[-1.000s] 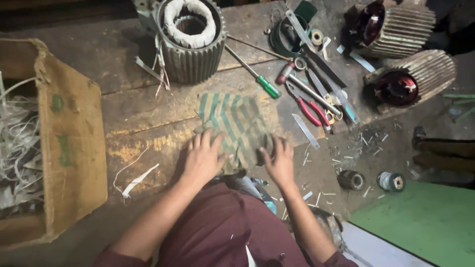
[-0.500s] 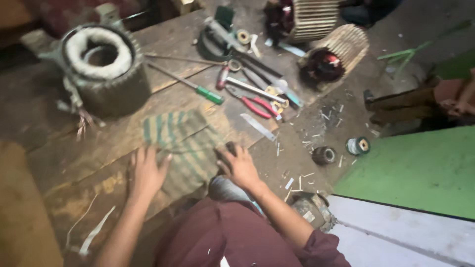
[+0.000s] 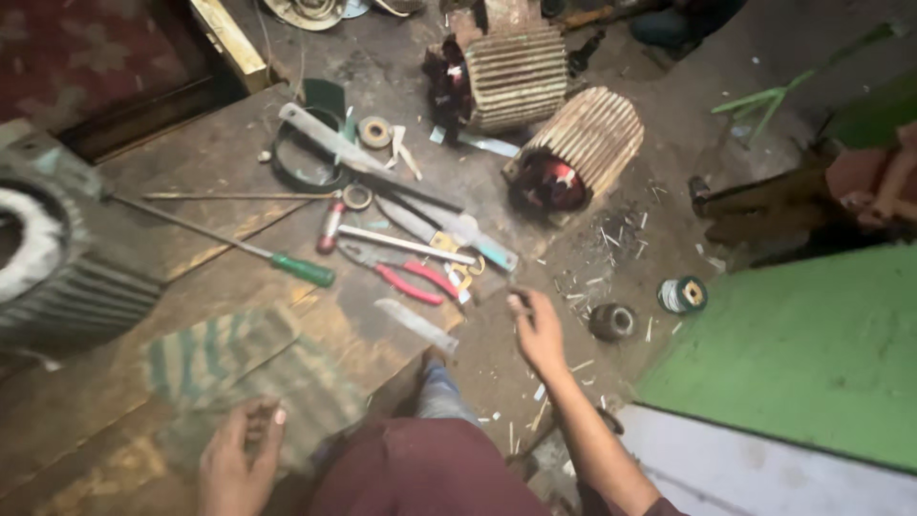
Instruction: The person cuts and trims white insulation strips and fits them into the slots of an electric motor stator, then hammers the winding to seat it. They then cut a piece of green insulating sheet with scissors and press it into the stator bore.
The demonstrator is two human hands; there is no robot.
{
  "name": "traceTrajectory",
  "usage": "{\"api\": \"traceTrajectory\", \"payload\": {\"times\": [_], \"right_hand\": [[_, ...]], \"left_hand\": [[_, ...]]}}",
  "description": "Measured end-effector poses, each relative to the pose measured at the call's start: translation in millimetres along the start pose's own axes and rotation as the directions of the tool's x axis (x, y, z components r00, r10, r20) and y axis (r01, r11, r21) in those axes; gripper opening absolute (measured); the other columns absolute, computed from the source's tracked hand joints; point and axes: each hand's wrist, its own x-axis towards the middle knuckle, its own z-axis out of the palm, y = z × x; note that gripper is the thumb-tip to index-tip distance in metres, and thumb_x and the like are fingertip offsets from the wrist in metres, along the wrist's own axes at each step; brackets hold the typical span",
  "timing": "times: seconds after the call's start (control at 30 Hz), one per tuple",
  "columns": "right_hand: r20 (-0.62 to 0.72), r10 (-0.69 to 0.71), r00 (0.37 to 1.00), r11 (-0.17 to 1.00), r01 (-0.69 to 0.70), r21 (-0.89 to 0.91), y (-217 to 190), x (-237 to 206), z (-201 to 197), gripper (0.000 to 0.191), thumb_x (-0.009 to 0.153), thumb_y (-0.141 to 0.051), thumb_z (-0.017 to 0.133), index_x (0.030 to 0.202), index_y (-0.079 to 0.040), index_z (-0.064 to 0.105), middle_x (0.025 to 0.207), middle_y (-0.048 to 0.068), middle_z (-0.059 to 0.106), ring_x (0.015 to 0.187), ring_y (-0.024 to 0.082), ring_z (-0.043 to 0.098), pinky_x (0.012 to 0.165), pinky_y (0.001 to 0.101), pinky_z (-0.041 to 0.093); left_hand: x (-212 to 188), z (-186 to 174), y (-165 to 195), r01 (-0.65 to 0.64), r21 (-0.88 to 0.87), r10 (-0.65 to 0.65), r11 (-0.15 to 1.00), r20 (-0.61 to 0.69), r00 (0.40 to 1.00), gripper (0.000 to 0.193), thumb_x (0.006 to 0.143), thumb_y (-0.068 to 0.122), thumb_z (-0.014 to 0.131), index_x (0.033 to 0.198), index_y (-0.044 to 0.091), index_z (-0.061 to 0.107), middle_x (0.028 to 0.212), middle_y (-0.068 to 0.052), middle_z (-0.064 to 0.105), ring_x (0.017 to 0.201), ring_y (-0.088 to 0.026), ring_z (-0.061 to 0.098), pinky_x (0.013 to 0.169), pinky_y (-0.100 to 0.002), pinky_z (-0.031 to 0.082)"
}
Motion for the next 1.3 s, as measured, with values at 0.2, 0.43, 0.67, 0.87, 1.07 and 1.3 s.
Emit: {"api": "traceTrajectory", "payload": {"times": [0.2,0.43,0.67,0.87,1.07,1.3], "right_hand": [[-0.097,-0.081,0.992,0.992,0.089,0.09,129,175,-102,0.035,0.107,-0.03,0.055,0.132,-0.006,0.063,0.126,0.014,0.068,0.119,0.025,0.064,0.103,0.0382,0.047],[-0.208,0.26,0.943,0.63,-0.002,0.777,196,409,-204,0.057,0.104,-0.047,0.048,0.147,-0.009,0.051,0.138,0.008,0.061,0.125,0.023,0.057,0.106,0.0381,0.043],[0.147,0.011,0.989,0.832,-0.091,0.548,191,508,-234,0.084,0.099,-0.07,0.039,0.138,0.001,0.062,0.137,0.011,0.063,0.126,0.022,0.055,0.11,0.0358,0.039],[0.059,-0.002,0.998,0.824,-0.032,0.566,195,506,-229,0.081,0.098,-0.069,0.045,0.124,0.003,0.07,0.119,0.009,0.072,0.109,0.02,0.062,0.099,0.0337,0.047],[-0.041,0.133,0.99,0.654,-0.056,0.754,201,439,-225,0.07,0.105,-0.059,0.044,0.127,0.004,0.068,0.12,0.012,0.071,0.108,0.021,0.062,0.099,0.0376,0.048],[0.046,0.328,0.944,0.419,-0.189,0.888,178,351,-215,0.066,0.105,-0.051,0.036,0.148,-0.002,0.049,0.147,0.01,0.056,0.136,0.021,0.049,0.116,0.0372,0.033]], "left_hand": [[71,141,138,-0.029,-0.039,0.032,0.999,0.077,0.996,0.028,0.091,0.025,0.069,0.114,0.009,0.07,0.105,-0.011,0.075,0.09,-0.025,0.073,0.08,-0.037,0.057],[128,280,317,-0.159,-0.18,0.215,0.971,0.349,0.912,0.029,0.093,0.028,0.067,0.115,0.011,0.072,0.109,-0.01,0.077,0.103,-0.028,0.074,0.087,-0.038,0.056],[185,399,430,-0.197,-0.196,0.269,0.961,0.479,0.836,0.054,0.095,0.039,0.062,0.136,0.005,0.057,0.122,-0.016,0.071,0.116,-0.031,0.068,0.099,-0.041,0.051],[198,467,471,0.009,-0.245,0.1,0.969,0.427,0.899,0.069,0.096,0.054,0.057,0.136,-0.001,0.051,0.129,-0.025,0.066,0.122,-0.038,0.064,0.102,-0.043,0.047],[191,501,496,0.034,-0.362,0.031,0.932,0.173,0.984,0.076,0.1,0.055,0.053,0.132,-0.012,0.037,0.123,-0.034,0.063,0.117,-0.045,0.064,0.099,-0.049,0.048],[231,491,497,-0.195,-0.098,0.189,0.976,-0.066,0.98,0.052,0.107,0.041,0.051,0.119,-0.01,0.046,0.104,-0.042,0.059,0.096,-0.058,0.058,0.082,-0.059,0.046]]}}
